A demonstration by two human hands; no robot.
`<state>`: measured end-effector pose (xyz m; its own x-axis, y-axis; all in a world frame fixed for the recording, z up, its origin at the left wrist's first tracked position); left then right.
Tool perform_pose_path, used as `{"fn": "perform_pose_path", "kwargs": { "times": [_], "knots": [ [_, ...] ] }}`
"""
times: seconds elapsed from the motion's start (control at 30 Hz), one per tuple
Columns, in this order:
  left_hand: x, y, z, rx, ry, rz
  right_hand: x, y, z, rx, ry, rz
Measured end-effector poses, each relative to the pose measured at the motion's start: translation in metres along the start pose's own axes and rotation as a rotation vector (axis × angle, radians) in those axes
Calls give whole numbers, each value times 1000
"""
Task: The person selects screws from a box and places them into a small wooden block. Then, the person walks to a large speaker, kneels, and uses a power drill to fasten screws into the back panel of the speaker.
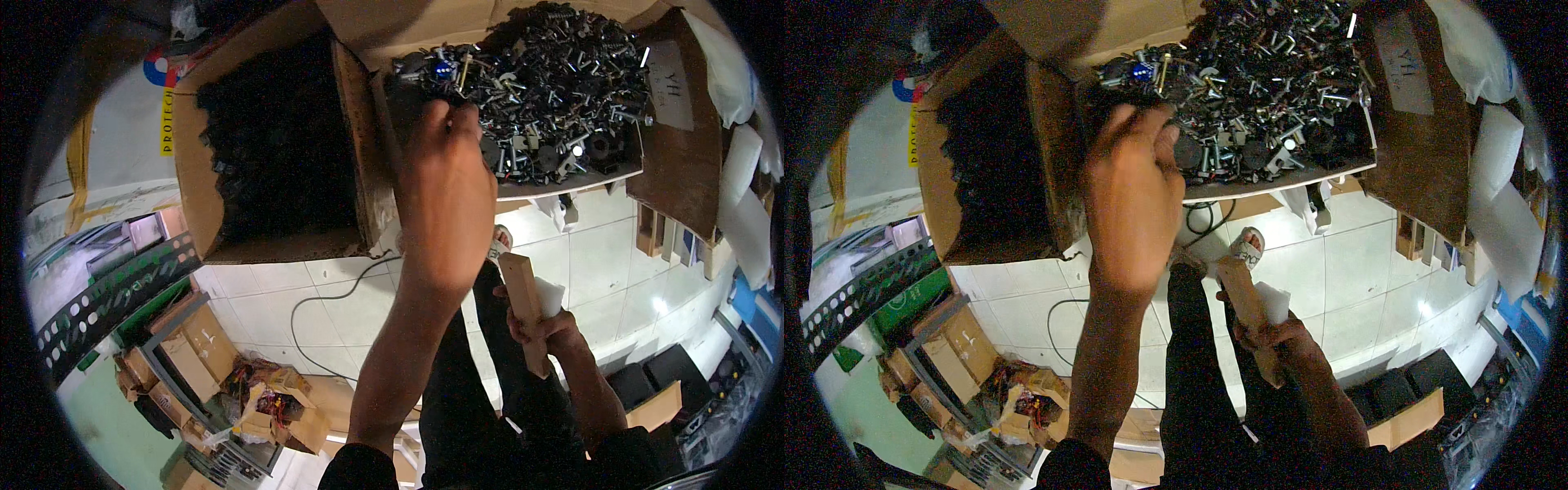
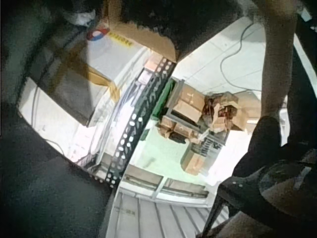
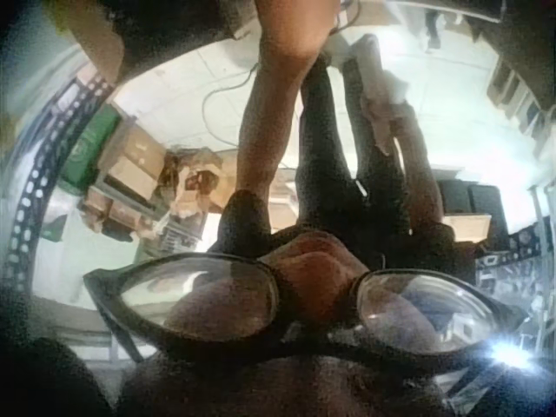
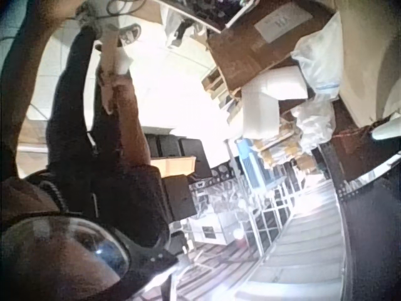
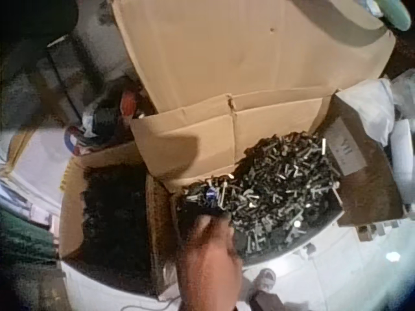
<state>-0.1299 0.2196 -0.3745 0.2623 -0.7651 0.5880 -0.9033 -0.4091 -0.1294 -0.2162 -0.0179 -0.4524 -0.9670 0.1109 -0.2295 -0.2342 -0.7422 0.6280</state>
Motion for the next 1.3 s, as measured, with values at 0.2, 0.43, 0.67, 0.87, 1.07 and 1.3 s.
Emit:
{"fn": "perform_pose_path", "kwargs": {
  "times": [0.2, 0.43, 0.67, 0.87, 1.07, 1.3],
  "knots": [
    [-9, -1, 8, -183, -65, -49, -7, 0, 14, -166, -134, -89],
    [-24, 20, 1, 0, 479, -71, -40, 2, 24, -400, -218, -416],
    [-16, 32, -9, -36, 1047, -243, -86, -3, 71, -21, -131, -597],
    [-11, 43, -10, -6, 1234, -386, -92, -11, 77, 155, 145, -458],
    [-12, 50, -6, 41, 1247, -362, -89, -10, 79, 35, 117, -544],
    [17, 79, 1, -21, 1089, -468, -59, -12, 60, -305, 27, -446]
  ]
}}
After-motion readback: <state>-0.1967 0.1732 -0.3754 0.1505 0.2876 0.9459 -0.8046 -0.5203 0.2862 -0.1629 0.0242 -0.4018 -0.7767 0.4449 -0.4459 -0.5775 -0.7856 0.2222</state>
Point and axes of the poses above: each hand's wrist, its own y-axis away from the middle knuckle, its own z-axis out of the palm, x = y × z, the point moved 2 cm from there along -y, towards the middle knuckle, and after that the axes turned 4 degrees about -x, right-handed, at the moved point
